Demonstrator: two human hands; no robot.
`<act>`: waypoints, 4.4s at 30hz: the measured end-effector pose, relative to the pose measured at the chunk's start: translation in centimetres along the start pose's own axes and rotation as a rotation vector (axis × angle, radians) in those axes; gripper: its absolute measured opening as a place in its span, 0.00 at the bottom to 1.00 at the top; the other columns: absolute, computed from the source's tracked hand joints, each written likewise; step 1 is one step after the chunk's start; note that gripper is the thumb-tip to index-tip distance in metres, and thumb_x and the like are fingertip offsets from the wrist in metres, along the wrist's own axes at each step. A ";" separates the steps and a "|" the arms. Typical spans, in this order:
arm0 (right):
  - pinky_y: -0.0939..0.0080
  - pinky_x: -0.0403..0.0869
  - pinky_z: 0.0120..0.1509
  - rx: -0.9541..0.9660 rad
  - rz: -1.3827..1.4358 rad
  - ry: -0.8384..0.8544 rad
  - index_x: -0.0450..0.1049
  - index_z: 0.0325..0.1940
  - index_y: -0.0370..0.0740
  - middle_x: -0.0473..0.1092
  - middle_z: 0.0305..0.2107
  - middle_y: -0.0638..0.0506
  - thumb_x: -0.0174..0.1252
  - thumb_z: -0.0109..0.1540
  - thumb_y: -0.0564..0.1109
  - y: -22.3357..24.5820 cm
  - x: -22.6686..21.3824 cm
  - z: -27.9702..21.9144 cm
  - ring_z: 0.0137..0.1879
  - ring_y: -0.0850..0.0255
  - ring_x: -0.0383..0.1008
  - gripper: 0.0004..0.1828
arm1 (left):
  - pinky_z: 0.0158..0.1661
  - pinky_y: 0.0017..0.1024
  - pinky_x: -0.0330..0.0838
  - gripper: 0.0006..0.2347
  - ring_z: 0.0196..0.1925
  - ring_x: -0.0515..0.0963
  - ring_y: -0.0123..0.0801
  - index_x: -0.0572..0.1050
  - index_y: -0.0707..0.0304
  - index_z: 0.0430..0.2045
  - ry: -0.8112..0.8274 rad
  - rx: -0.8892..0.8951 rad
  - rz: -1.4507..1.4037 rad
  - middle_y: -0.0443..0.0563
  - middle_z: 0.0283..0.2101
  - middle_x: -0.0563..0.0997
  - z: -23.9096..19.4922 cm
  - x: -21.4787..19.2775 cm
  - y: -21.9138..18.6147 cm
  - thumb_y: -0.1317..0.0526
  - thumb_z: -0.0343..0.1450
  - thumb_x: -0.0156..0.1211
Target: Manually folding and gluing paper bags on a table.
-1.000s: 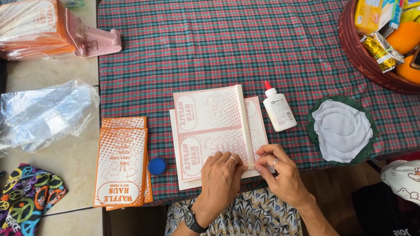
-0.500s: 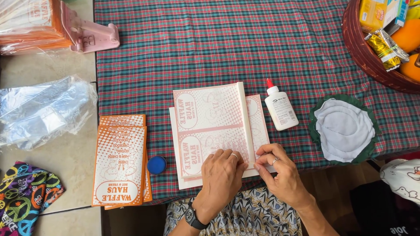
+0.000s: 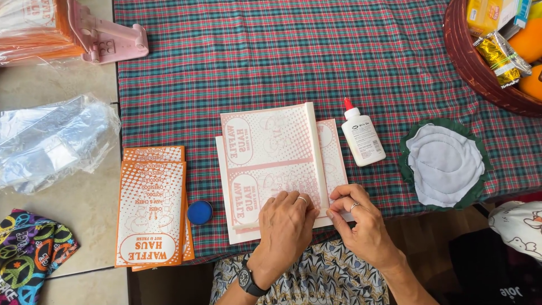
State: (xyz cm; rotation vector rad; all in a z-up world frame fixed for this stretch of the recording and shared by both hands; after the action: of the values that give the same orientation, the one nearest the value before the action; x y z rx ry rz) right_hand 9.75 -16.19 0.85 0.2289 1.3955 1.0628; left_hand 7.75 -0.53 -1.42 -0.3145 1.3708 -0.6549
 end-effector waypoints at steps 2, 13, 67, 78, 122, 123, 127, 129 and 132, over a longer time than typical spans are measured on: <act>0.59 0.73 0.58 0.010 0.001 0.004 0.72 0.34 0.35 0.69 0.42 0.46 0.61 0.62 0.36 0.0 0.0 0.1 0.51 0.56 0.72 0.05 | 0.27 0.41 0.63 0.10 0.28 0.71 0.45 0.71 0.56 0.24 -0.007 0.005 0.006 0.48 0.25 0.73 0.1 -0.1 -0.1 0.56 0.75 0.59; 0.61 0.74 0.55 0.127 -0.002 -0.022 0.73 0.33 0.38 0.68 0.43 0.48 0.66 0.59 0.38 -0.6 -0.2 -0.3 0.49 0.58 0.74 0.07 | 0.30 0.43 0.63 0.07 0.29 0.73 0.47 0.71 0.56 0.28 -0.005 -0.039 -0.053 0.48 0.25 0.75 0.1 -0.2 0.0 0.58 0.71 0.62; 0.48 0.56 0.69 -0.286 -0.767 -0.018 0.73 0.68 0.58 0.68 0.61 0.55 0.63 0.65 0.57 3.1 4.6 -4.9 0.62 0.60 0.71 0.26 | 0.35 0.43 0.68 0.10 0.33 0.72 0.46 0.73 0.62 0.31 -0.167 -0.499 -0.053 0.52 0.38 0.71 -8.2 -6.4 7.3 0.56 0.73 0.66; 0.48 0.54 0.69 -0.279 -0.803 -0.012 0.74 0.67 0.59 0.66 0.62 0.55 0.67 0.64 0.52 2.2 5.1 -5.6 0.62 0.58 0.72 0.27 | 0.35 0.39 0.67 0.12 0.33 0.69 0.40 0.69 0.64 0.29 -0.277 -0.367 -0.053 0.51 0.35 0.70 -8.2 -6.9 6.9 0.60 0.72 0.68; 0.49 0.56 0.67 -0.270 -0.746 -0.039 0.77 0.62 0.63 0.74 0.56 0.59 0.55 0.67 0.45 3.4 4.9 -4.6 0.60 0.58 0.73 0.20 | 0.44 0.35 0.77 0.12 0.47 0.77 0.44 0.79 0.66 0.40 -0.561 -0.326 -0.125 0.57 0.45 0.78 -8.8 -8.6 7.4 0.79 0.73 0.49; 0.48 0.56 0.66 -0.258 -0.750 -0.033 0.77 0.62 0.63 0.74 0.55 0.59 0.55 0.67 0.46 3.2 5.0 -4.6 0.60 0.58 0.72 0.20 | 0.48 0.38 0.75 0.13 0.49 0.75 0.48 0.79 0.70 0.42 -0.616 -0.252 0.039 0.61 0.47 0.78 -9.1 -9.3 7.7 0.81 0.72 0.48; 0.49 0.56 0.67 -0.262 -0.728 -0.025 0.76 0.63 0.62 0.73 0.56 0.59 0.57 0.67 0.46 3.0 4.9 -4.7 0.61 0.58 0.72 0.20 | 0.57 0.45 0.66 0.09 0.57 0.75 0.48 0.76 0.55 0.51 -0.486 -0.329 0.348 0.54 0.64 0.76 -9.9 -11.3 9.0 0.64 0.78 0.55; 0.49 0.56 0.67 -0.264 -0.724 -0.021 0.76 0.64 0.62 0.73 0.56 0.59 0.57 0.66 0.46 2.9 5.0 -4.7 0.61 0.57 0.71 0.21 | 0.54 0.52 0.67 0.13 0.64 0.71 0.50 0.75 0.60 0.55 -0.307 -0.351 0.265 0.57 0.67 0.72 -10.4 -10.4 10.9 0.63 0.75 0.60; 0.49 0.57 0.67 -0.261 -0.712 -0.025 0.76 0.64 0.61 0.73 0.55 0.58 0.55 0.67 0.45 3.3 4.8 -4.5 0.60 0.57 0.73 0.21 | 0.56 0.52 0.66 0.18 0.61 0.70 0.52 0.70 0.60 0.61 -0.317 -0.281 0.239 0.59 0.65 0.71 -10.2 -11.1 10.3 0.66 0.75 0.60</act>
State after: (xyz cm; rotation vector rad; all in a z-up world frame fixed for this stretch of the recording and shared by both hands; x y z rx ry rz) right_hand 3.47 -12.96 -1.19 -0.4214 1.1597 0.6251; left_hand -0.26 15.87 -0.38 -0.4501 1.1701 -0.2012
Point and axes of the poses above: each hand's wrist, its own z-axis towards the middle knuckle, its own x-axis out of the palm, y = z × x, the point moved 5 cm from there along z, towards the middle knuckle
